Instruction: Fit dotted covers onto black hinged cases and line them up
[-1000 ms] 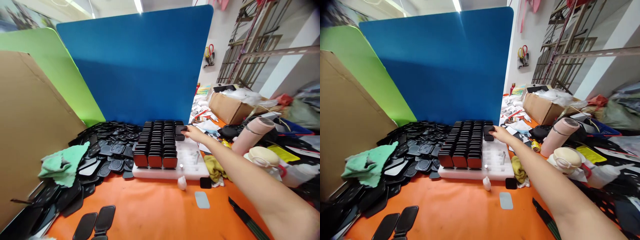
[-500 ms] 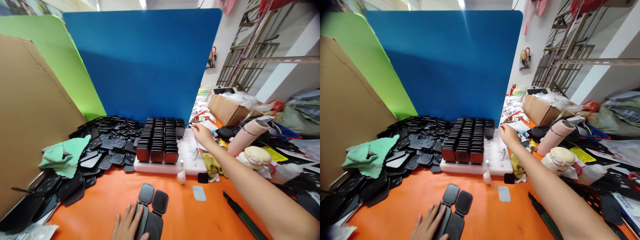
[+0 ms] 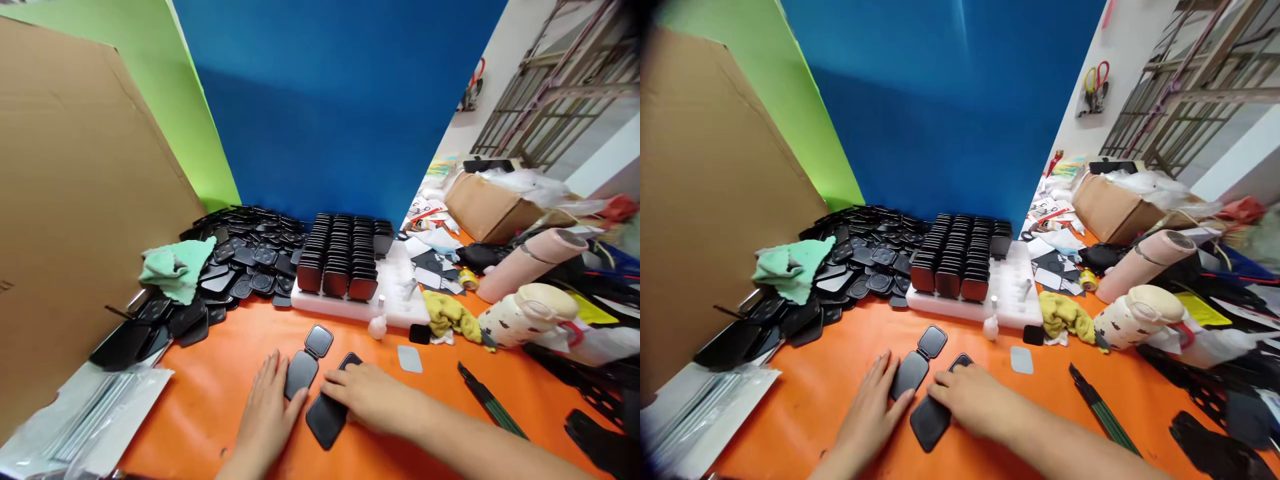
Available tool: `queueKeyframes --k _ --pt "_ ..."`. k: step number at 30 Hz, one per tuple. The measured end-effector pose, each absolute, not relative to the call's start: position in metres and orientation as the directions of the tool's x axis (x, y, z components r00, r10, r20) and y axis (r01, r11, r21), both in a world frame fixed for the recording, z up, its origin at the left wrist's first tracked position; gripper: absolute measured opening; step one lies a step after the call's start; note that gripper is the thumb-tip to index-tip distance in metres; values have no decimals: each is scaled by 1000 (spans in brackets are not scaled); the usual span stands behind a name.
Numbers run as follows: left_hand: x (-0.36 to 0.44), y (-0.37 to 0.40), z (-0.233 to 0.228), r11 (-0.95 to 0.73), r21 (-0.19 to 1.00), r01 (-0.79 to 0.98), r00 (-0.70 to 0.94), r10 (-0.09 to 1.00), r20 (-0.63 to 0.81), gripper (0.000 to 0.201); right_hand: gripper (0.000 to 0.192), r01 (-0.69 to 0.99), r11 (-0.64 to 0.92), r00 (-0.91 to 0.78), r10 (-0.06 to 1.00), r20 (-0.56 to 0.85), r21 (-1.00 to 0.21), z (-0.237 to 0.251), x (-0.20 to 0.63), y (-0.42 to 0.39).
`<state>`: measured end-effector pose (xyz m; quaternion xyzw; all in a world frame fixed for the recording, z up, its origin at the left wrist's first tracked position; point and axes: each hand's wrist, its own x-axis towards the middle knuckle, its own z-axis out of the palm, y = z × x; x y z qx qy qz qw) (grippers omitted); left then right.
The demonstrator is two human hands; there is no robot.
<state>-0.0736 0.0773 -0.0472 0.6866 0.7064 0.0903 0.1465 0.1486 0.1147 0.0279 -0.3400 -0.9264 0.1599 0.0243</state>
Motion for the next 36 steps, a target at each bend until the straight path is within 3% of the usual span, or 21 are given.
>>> queueKeyframes --k 2,4,9,14,16,18,20,21,24,31,36 --pt "-72 77 -45 68 342 937 -31 993 -114 62 39 558 804 -817 576 37 -206 25 140 112" --pt "-70 79 -40 101 355 929 -51 988 -147 58 36 536 833 -836 546 48 -137 23 133 109" --pt "-64 88 -26 136 428 893 -75 985 -155 50 44 556 827 -831 548 -96 -88 17 124 101" --pt "-62 82 -31 -5 642 767 12 1000 -6 44 14 563 759 -815 575 -69 -326 55 160 105" --pt "-64 77 -34 -26 738 674 9 1000 27 38 17 590 588 -749 655 -101 -554 88 190 121" --pt "-68 76 -32 -11 815 579 -41 998 43 31 22 611 385 -594 800 -80 -692 118 225 147" --pt "-72 79 -21 4 870 493 -91 995 48 29 22 638 263 -311 948 70 -724 137 258 182" --pt "-73 83 -13 4 888 461 -101 994 48 29 24 644 234 -200 970 136 -728 141 271 200" --pt "-72 96 22 -54 901 431 -65 994 91 26 20 713 197 -98 978 184 -673 129 291 258" --pt "-52 132 93 -347 803 484 3 919 395 13 14 682 193 -174 980 100 -705 69 276 343" --pt "-42 155 124 -480 718 504 88 855 511 15 21 694 192 -225 973 45 -694 51 285 364"
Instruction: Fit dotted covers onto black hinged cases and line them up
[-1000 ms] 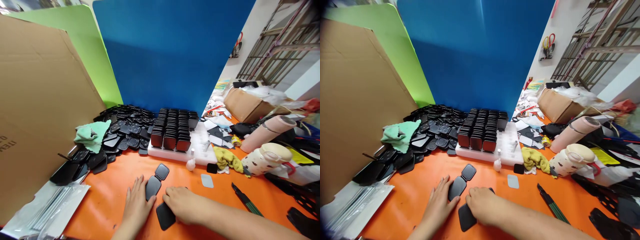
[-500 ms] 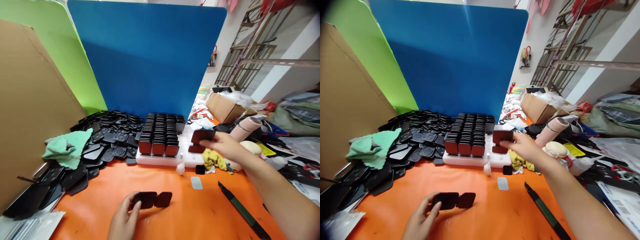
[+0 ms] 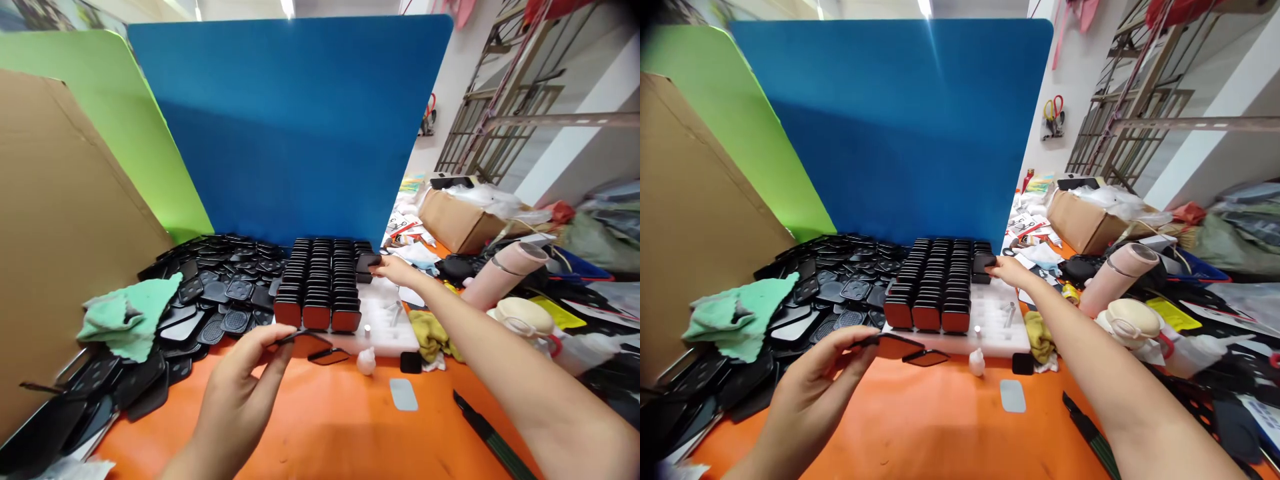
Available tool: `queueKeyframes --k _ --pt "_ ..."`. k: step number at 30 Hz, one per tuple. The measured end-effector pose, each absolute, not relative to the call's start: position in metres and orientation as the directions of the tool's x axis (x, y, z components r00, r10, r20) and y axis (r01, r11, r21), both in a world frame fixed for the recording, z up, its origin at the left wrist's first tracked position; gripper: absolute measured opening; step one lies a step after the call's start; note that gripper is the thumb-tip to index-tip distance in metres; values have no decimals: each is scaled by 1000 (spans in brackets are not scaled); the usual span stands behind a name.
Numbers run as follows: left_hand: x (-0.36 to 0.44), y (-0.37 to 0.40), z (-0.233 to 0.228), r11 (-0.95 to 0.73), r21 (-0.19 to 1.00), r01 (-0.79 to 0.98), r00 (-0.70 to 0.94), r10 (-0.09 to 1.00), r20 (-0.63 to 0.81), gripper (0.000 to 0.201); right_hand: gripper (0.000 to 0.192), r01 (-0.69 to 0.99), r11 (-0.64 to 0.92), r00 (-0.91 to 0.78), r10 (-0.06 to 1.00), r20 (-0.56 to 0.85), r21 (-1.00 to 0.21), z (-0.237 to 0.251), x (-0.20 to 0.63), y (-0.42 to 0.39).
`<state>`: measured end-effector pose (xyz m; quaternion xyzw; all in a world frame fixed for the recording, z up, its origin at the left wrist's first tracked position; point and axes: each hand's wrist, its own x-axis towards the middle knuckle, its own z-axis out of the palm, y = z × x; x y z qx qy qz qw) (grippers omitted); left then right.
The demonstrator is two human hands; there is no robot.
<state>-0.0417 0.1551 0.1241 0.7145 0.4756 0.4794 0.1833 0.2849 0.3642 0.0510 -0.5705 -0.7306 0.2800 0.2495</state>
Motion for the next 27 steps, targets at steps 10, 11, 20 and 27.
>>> queueKeyframes --k 10,11,20,27 --pt "34 238 171 -738 424 525 333 636 696 20 11 725 202 -168 979 115 -659 71 280 345" --pt "43 246 171 -754 377 538 364 611 703 21 15 724 209 -149 978 146 -658 85 281 335" --pt "78 262 154 -802 342 490 414 559 718 37 18 565 331 -239 942 234 -756 143 269 276" --pt "-11 174 52 -610 522 596 463 792 397 30 12 542 268 -200 962 187 -796 77 283 331"
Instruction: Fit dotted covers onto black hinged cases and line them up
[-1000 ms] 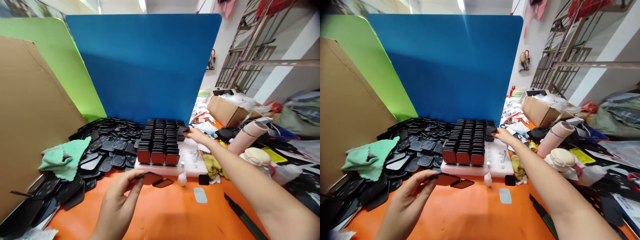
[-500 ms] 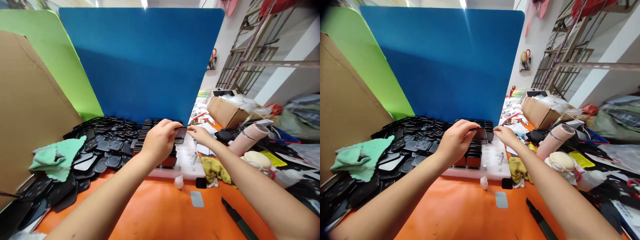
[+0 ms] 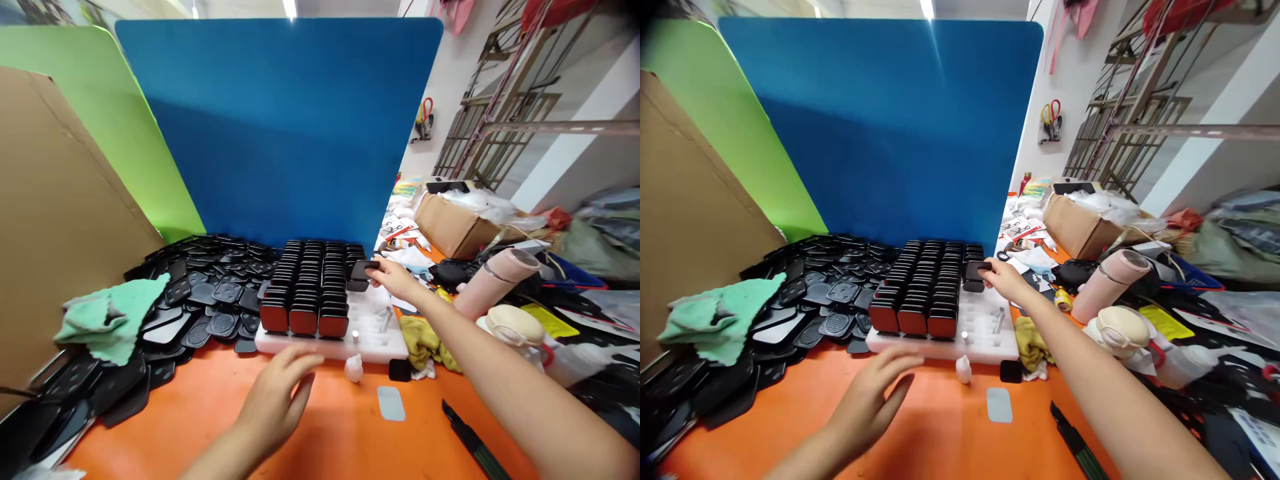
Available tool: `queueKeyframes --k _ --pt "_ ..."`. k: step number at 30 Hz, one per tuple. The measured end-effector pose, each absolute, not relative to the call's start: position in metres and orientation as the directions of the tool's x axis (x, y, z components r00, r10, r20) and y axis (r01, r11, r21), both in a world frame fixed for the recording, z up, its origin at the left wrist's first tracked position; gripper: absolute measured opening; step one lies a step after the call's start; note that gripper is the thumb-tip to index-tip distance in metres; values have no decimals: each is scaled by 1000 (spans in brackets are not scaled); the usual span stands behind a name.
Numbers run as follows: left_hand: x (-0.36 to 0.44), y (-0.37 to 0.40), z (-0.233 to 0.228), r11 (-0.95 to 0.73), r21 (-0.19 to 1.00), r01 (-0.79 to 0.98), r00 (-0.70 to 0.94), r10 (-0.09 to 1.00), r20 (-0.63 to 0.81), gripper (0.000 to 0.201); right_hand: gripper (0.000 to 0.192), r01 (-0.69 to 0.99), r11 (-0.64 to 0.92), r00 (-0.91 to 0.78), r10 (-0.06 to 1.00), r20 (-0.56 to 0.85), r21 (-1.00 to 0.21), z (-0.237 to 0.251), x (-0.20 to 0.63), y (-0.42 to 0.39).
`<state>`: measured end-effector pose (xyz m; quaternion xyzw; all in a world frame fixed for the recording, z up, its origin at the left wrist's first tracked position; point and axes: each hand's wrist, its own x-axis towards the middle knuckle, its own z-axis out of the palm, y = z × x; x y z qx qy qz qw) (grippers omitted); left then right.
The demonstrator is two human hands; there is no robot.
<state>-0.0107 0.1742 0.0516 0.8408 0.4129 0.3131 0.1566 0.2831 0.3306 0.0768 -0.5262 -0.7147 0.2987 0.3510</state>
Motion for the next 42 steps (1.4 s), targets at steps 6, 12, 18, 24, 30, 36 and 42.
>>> queueKeyframes --k 6,12,18,24,30,36,42 --pt "-61 113 -39 -419 551 722 391 904 176 24 7 592 212 -211 972 104 -777 56 274 347" --pt "-56 106 -44 -361 627 690 324 929 177 23 10 688 178 -163 983 89 -704 47 266 348" --pt "-82 142 -31 -56 873 485 -135 981 138 26 27 768 116 62 965 254 -630 59 271 303" --pt "-109 219 -38 141 930 340 -382 924 0 35 37 720 50 164 957 239 -692 40 270 186" --pt "-100 257 -39 162 949 271 -418 908 -35 31 40 517 -127 261 965 14 -847 -1 256 92" --pt "-120 229 -34 199 946 258 -415 907 -78 29 45 397 -209 307 948 -85 -894 -19 252 51" --pt "-145 146 -29 259 915 310 -290 942 -168 33 40 480 -181 216 973 -85 -858 -30 242 42"
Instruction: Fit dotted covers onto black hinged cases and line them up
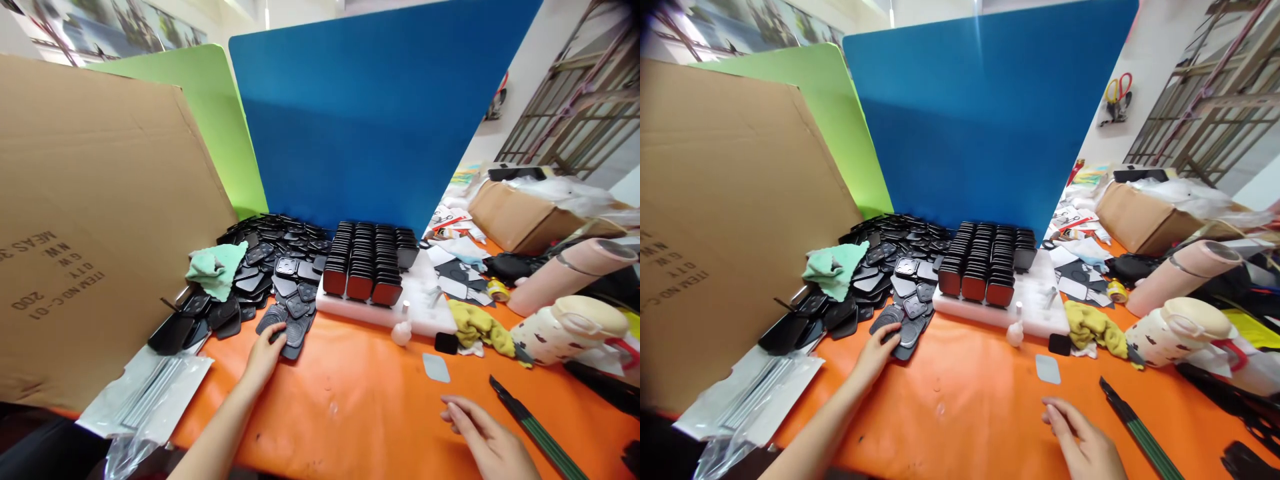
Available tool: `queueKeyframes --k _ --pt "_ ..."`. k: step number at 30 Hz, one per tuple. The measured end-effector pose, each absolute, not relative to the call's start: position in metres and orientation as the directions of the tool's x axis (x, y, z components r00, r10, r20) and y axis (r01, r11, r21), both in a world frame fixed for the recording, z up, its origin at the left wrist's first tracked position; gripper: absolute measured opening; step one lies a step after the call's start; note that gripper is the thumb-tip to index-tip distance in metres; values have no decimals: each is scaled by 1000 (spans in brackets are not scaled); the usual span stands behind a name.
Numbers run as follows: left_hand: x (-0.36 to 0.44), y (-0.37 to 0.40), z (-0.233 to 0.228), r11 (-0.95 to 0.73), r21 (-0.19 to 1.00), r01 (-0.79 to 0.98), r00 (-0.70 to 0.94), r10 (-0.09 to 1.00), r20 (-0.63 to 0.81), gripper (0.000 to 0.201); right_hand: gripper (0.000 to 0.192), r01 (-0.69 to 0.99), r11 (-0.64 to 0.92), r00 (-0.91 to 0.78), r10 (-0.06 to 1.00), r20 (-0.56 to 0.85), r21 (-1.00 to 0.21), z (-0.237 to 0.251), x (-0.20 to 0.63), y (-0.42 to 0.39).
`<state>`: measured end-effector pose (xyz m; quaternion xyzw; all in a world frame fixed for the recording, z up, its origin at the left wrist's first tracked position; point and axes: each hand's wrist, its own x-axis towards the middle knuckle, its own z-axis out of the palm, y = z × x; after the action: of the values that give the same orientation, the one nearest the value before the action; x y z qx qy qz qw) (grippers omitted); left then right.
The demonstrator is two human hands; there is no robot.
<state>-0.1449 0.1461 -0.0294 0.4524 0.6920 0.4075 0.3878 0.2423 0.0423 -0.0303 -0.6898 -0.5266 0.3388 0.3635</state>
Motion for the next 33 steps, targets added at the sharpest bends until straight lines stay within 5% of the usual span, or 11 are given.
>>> queueKeyframes --k 7,11,18,24,29,33 --pt "-160 100 13 225 819 528 -37 970 -242 44 29 604 9 -2 1000 10 -797 -29 200 39" --pt "-157 116 24 132 702 699 -56 990 -131 30 29 632 85 -112 994 18 -771 -33 189 27" --pt "-130 165 -2 69 524 849 -114 992 55 63 28 681 66 -133 991 -35 -729 -28 203 -3" --pt "-143 167 -12 76 485 871 -138 986 93 55 33 675 -151 155 986 -61 -722 -27 256 -29" --pt "-167 166 -17 230 511 828 -311 947 78 60 32 666 -293 208 956 -206 -686 -35 281 -63" --pt "-177 158 -20 368 557 745 -485 872 72 77 35 462 -442 270 896 -353 -769 -58 266 -79"
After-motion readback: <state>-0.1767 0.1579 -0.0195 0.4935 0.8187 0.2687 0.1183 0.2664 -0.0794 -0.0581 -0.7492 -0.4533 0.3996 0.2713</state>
